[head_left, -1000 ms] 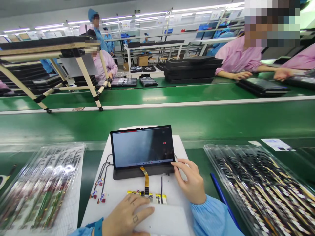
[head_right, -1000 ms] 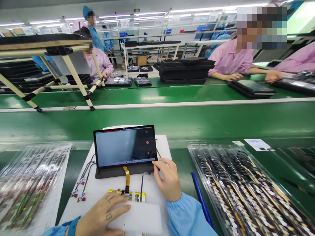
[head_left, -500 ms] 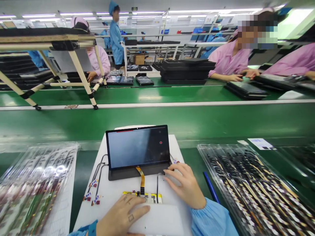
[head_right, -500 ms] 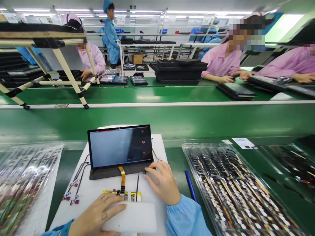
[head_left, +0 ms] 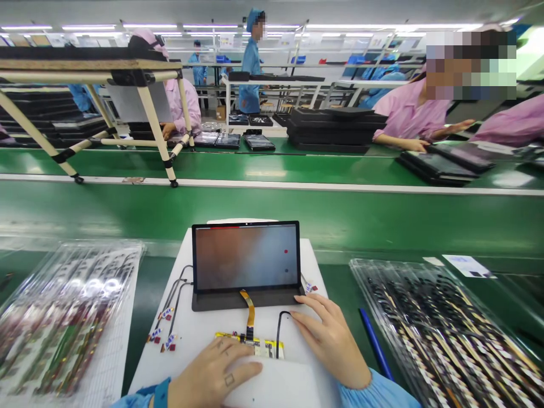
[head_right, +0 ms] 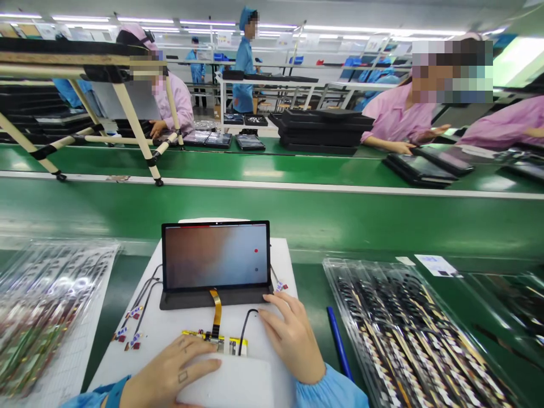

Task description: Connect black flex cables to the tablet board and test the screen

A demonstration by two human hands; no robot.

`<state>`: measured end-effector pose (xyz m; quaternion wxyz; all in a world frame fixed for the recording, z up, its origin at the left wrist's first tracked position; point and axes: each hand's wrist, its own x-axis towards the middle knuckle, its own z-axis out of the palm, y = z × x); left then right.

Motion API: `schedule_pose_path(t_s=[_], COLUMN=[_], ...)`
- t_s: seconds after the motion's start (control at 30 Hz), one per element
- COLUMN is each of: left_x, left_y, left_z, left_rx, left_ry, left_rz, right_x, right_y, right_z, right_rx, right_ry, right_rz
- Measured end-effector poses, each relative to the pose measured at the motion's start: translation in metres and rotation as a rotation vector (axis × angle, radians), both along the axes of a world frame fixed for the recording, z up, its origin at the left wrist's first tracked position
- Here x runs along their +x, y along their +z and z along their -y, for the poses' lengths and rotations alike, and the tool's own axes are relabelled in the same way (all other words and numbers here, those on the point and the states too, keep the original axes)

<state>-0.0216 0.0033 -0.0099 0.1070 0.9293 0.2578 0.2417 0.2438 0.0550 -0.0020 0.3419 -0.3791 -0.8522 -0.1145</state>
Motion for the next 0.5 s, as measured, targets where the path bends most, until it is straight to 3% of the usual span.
schedule_pose_path(t_s=[0.3,0.5], left_x=[0.000,-0.003], left_y=[-0.011,-0.007], left_z=[-0.004,-0.003], left_rx=[0.088,0.084], left_ry=[-0.008,-0.022], left_rz=[0.021,0.103], right_x=[-0.001,-0.004], right_y=[0.008,0.009], right_z=[-0.003,-0.030], right_rx=[-0.021,-0.015], right_ry=[-0.014,-0.113], right_rz=[-0.140,-0.248])
